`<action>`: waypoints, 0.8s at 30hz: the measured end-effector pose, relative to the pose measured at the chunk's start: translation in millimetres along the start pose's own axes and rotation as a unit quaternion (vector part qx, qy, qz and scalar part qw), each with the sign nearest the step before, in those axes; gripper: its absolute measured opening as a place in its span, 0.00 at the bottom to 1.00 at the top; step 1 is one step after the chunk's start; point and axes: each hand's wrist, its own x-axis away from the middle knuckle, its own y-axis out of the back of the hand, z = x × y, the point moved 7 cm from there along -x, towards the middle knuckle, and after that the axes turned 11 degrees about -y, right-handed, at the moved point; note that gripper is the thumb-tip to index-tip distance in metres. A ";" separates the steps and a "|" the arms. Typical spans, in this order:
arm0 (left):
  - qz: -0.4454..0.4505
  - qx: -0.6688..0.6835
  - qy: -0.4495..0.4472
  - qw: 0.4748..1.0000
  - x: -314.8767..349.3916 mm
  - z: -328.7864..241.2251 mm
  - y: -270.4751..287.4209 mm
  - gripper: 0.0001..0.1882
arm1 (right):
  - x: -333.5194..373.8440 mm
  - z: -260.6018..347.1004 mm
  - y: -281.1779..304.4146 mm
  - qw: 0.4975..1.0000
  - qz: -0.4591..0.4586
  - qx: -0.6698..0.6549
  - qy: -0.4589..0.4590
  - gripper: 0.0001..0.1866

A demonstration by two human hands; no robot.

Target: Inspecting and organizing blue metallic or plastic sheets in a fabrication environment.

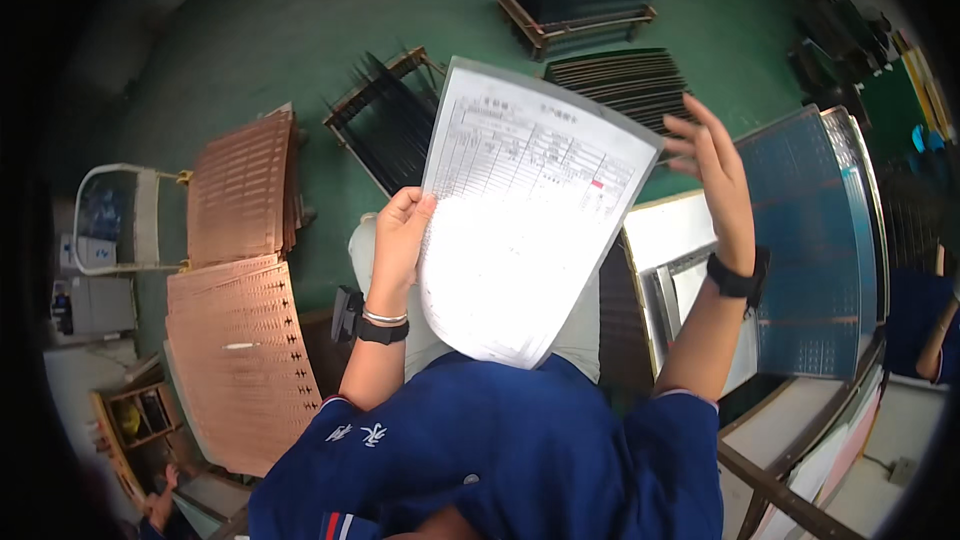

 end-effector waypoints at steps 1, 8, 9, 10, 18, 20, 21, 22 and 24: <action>-0.019 0.029 0.014 0.999 2.6 0.9 2.9 0.07 | 5.3 -15.9 -1.7 1.000 -0.001 -0.003 -0.014 0.25; -0.046 0.045 0.010 0.998 5.2 7.1 -2.4 0.07 | 36.7 -84.5 -59.2 0.981 0.117 -0.104 -0.114 0.30; -0.060 0.045 0.009 0.997 6.3 6.3 -2.1 0.07 | 38.8 -89.0 -64.0 0.976 0.127 -0.126 -0.121 0.31; -0.060 0.044 0.010 0.997 6.9 7.1 -2.7 0.07 | 41.3 -91.9 -67.3 0.971 0.137 -0.147 -0.128 0.31; -0.063 0.049 0.007 0.997 10.6 12.4 -3.4 0.07 | 60.2 -99.7 -70.4 0.964 0.153 -0.152 -0.153 0.30; -0.071 0.048 0.003 0.996 14.8 14.2 -3.8 0.07 | 66.7 -101.8 -72.4 0.962 0.165 -0.148 -0.158 0.30; -0.069 0.051 0.005 0.996 15.2 15.9 -8.2 0.07 | 74.1 -100.9 -71.2 0.955 0.177 -0.162 -0.175 0.30; -0.061 0.042 0.007 0.997 17.6 12.1 -14.1 0.07 | 80.4 -102.0 -71.1 0.947 0.191 -0.175 -0.192 0.29; -0.055 0.042 0.007 0.998 22.1 16.5 -21.2 0.07 | 89.3 -112.7 -69.0 0.952 0.211 -0.104 -0.196 0.29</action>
